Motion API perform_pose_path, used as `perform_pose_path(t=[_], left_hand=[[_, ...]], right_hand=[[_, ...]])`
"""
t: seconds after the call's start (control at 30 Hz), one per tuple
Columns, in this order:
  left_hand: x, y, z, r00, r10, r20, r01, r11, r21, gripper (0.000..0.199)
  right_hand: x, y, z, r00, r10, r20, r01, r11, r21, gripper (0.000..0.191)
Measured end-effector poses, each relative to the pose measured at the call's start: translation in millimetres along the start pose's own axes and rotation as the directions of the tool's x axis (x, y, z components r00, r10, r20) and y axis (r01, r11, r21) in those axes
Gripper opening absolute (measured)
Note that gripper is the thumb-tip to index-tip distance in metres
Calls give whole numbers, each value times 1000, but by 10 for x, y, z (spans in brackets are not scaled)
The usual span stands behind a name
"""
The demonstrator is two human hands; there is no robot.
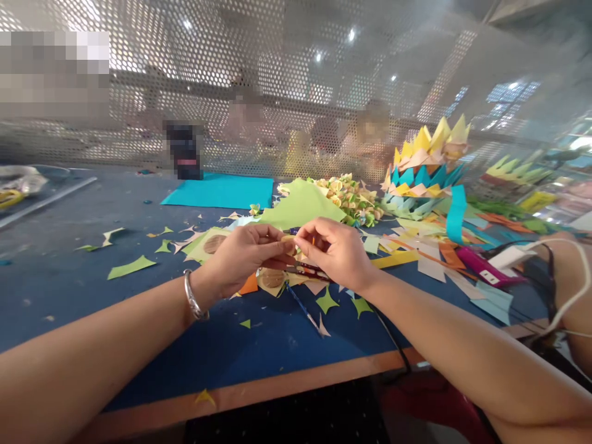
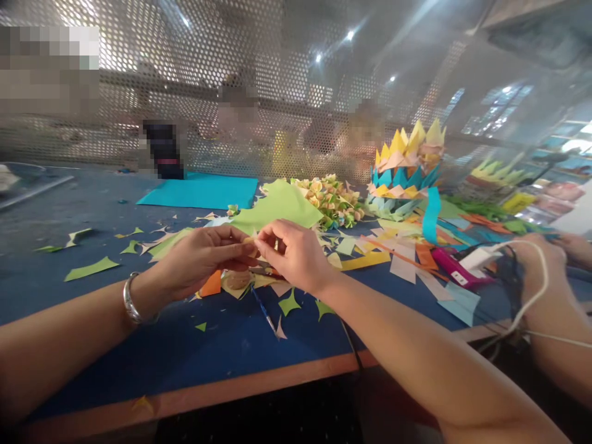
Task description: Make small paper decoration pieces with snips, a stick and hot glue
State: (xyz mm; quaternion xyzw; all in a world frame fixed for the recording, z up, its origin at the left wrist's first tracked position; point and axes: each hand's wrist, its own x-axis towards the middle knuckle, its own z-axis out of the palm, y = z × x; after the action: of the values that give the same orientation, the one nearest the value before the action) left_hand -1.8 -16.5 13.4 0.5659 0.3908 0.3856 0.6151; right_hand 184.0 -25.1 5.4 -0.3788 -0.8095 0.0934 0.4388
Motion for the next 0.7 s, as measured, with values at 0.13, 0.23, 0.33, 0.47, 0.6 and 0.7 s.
perform_pose_path(t=[0.13, 0.23, 0.33, 0.47, 0.6, 0.7], left_hand=[[2, 19, 3, 998, -60, -32, 59, 998, -39, 12], [7, 20, -1, 996, -76, -47, 72, 994, -85, 14], [16, 11, -5, 996, -77, -53, 71, 992, -105, 15], [36, -6, -14, 995, -81, -52, 76, 992, -96, 18], [48, -19, -29, 992, -98, -81, 90, 991, -97, 17], [56, -36, -30, 988, -113, -102, 103, 990, -96, 18]], right_hand=[[8, -15, -14, 1000, -9, -6, 9, 999, -48, 8], [15, -26, -26, 1000, -10, 4, 10, 998, -56, 9], [28, -25, -25, 1000, -14, 9, 15, 998, -55, 10], [49, -5, -1, 999, -31, 13, 32, 998, -48, 9], [59, 5, 17, 999, -46, 5, 46, 998, -39, 8], [62, 10, 19, 999, -38, 21, 38, 999, -24, 8]])
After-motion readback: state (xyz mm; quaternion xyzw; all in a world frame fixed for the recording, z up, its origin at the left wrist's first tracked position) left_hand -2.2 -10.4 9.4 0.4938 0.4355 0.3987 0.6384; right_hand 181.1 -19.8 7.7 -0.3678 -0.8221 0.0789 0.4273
